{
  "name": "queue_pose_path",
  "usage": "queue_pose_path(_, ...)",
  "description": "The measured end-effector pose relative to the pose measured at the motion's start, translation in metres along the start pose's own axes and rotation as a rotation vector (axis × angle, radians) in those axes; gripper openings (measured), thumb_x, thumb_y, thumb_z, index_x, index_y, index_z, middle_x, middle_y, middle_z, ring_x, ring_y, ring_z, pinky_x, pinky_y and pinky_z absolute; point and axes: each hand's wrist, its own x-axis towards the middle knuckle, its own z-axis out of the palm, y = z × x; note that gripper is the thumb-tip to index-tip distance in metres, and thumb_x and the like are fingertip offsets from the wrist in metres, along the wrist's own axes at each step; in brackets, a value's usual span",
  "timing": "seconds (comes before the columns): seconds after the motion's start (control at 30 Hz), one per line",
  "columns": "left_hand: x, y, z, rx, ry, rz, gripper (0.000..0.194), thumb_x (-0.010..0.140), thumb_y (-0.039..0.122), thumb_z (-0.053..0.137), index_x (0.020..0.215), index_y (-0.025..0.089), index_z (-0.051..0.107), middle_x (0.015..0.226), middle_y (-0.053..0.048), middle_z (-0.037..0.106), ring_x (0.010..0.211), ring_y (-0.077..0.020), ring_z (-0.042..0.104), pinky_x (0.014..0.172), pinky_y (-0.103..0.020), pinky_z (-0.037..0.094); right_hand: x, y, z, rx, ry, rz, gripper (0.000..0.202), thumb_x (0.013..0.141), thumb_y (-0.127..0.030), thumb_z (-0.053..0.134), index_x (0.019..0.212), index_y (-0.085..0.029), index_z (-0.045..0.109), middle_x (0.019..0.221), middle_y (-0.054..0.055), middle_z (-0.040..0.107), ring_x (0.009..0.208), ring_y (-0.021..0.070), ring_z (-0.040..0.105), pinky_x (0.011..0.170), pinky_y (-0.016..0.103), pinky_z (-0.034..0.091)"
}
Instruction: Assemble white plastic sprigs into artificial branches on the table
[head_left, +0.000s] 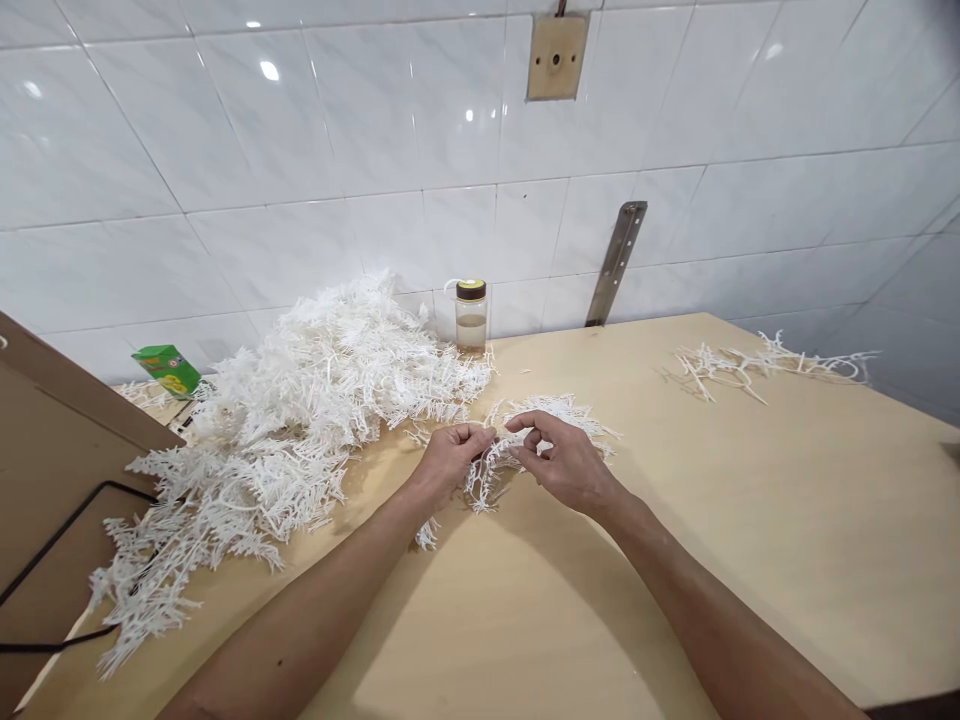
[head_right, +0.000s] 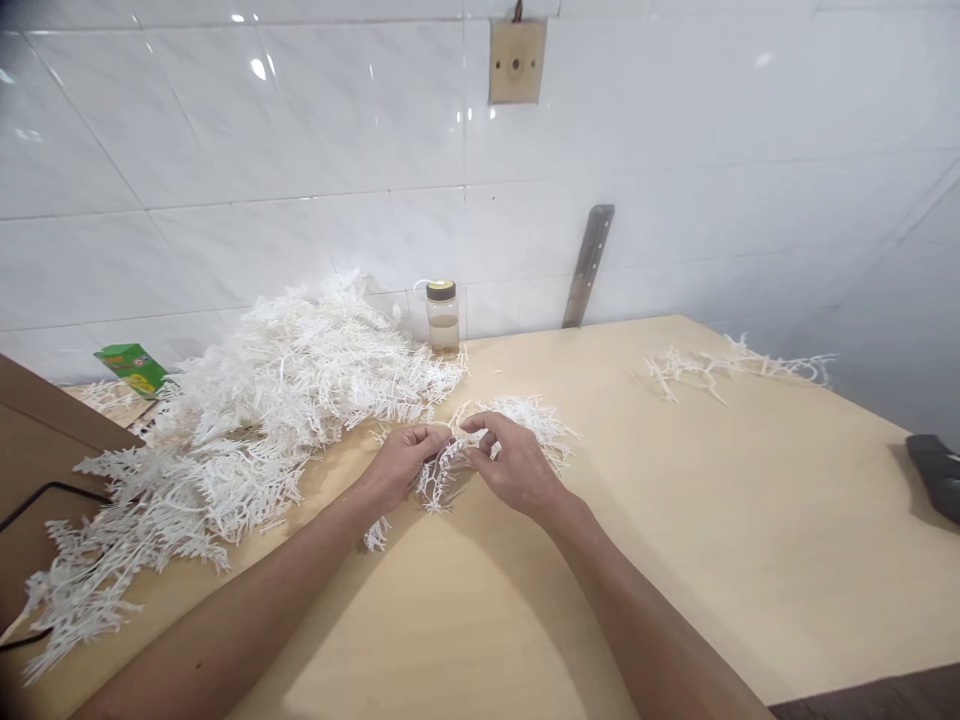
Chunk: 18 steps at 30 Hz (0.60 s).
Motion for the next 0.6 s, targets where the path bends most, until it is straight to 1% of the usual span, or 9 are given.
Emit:
queue_pose_path(0.07, 0.001, -0.001, 0.000, -0.007, -0.001, 0.011, 0.046, 0.067, 0.054, 0.076, 0.059, 0.015, 0.052, 0.053, 0.005, 0.041, 0.047, -0.0058, 0.033, 0.047, -0.022, 0.024, 0.000, 0.003, 0.002, -0.012, 0.029, -0.078, 0.023, 0.083, -0.023, 0.060, 0.107, -0.023, 0.062, 0.090, 0.003, 0.064, 0.067, 0.0132, 0.057, 0.061, 0.026, 0.049)
queue_pose_path(0.17, 0.003, -0.003, -0.001, -0.015, 0.004, 0.006, 0.045, 0.066, 0.054, 0.076, 0.063, 0.014, 0.056, 0.053, 0.005, 0.043, 0.048, -0.0059, 0.035, 0.048, -0.022, 0.026, 0.001, 0.005, 0.006, -0.025, 0.011, -0.175, 0.016, 0.084, -0.020, 0.060, 0.099, -0.024, 0.065, 0.103, 0.006, 0.063, 0.068, 0.0121, 0.056, 0.062, 0.027, 0.050)
queue_pose_path(0.23, 0.003, -0.003, -0.002, -0.023, -0.004, -0.001, 0.044, 0.066, 0.054, 0.077, 0.066, 0.013, 0.060, 0.055, 0.004, 0.048, 0.049, -0.0066, 0.039, 0.049, -0.022, 0.028, 0.002, 0.005, 0.007, -0.031, 0.003, -0.208, 0.009, 0.085, -0.020, 0.060, 0.091, -0.023, 0.066, 0.102, 0.006, 0.064, 0.069, 0.0122, 0.056, 0.063, 0.027, 0.050)
queue_pose_path(0.3, 0.004, -0.002, -0.004, -0.040, -0.026, -0.014, 0.043, 0.065, 0.052, 0.078, 0.070, 0.012, 0.063, 0.059, 0.001, 0.054, 0.051, -0.0079, 0.044, 0.050, -0.022, 0.032, 0.003, 0.004, 0.006, -0.032, 0.002, -0.212, 0.007, 0.086, -0.022, 0.059, 0.087, -0.022, 0.065, 0.097, 0.006, 0.065, 0.071, 0.0134, 0.057, 0.065, 0.028, 0.049)
queue_pose_path(0.37, 0.004, 0.000, -0.007, -0.074, -0.051, -0.047, 0.041, 0.063, 0.047, 0.081, 0.078, 0.012, 0.067, 0.065, -0.002, 0.060, 0.055, -0.0099, 0.051, 0.054, -0.023, 0.036, 0.003, 0.001, 0.004, -0.017, -0.001, -0.173, 0.008, 0.088, -0.025, 0.057, 0.087, -0.022, 0.064, 0.093, 0.005, 0.066, 0.073, 0.0145, 0.059, 0.064, 0.028, 0.049)
queue_pose_path(0.43, 0.005, 0.002, -0.010, -0.113, -0.080, -0.100, 0.041, 0.060, 0.039, 0.084, 0.087, 0.012, 0.069, 0.069, -0.003, 0.064, 0.058, -0.0110, 0.055, 0.055, -0.023, 0.039, 0.003, -0.002, 0.002, 0.020, -0.017, -0.081, 0.011, 0.090, -0.028, 0.054, 0.088, -0.021, 0.063, 0.088, 0.004, 0.066, 0.069, 0.0142, 0.060, 0.061, 0.027, 0.048)
queue_pose_path(0.5, 0.005, 0.004, -0.013, -0.133, -0.127, -0.136, 0.042, 0.057, 0.029, 0.085, 0.093, 0.013, 0.069, 0.068, -0.001, 0.063, 0.057, -0.0102, 0.054, 0.055, -0.023, 0.038, 0.002, -0.006, 0.001, 0.083, -0.042, 0.029, 0.016, 0.091, -0.033, 0.052, 0.089, -0.021, 0.061, 0.080, 0.002, 0.064, 0.059, 0.0125, 0.058, 0.057, 0.026, 0.047)
queue_pose_path(0.6, 0.004, 0.007, -0.016, -0.117, -0.190, -0.127, 0.044, 0.057, 0.021, 0.083, 0.098, 0.015, 0.068, 0.063, 0.001, 0.060, 0.058, -0.0104, 0.055, 0.055, -0.022, 0.037, 0.002, -0.007, 0.001, 0.221, -0.060, 0.139, 0.021, 0.091, -0.040, 0.053, 0.087, -0.020, 0.058, 0.066, -0.003, 0.058, 0.048, 0.0105, 0.053, 0.052, 0.025, 0.045)
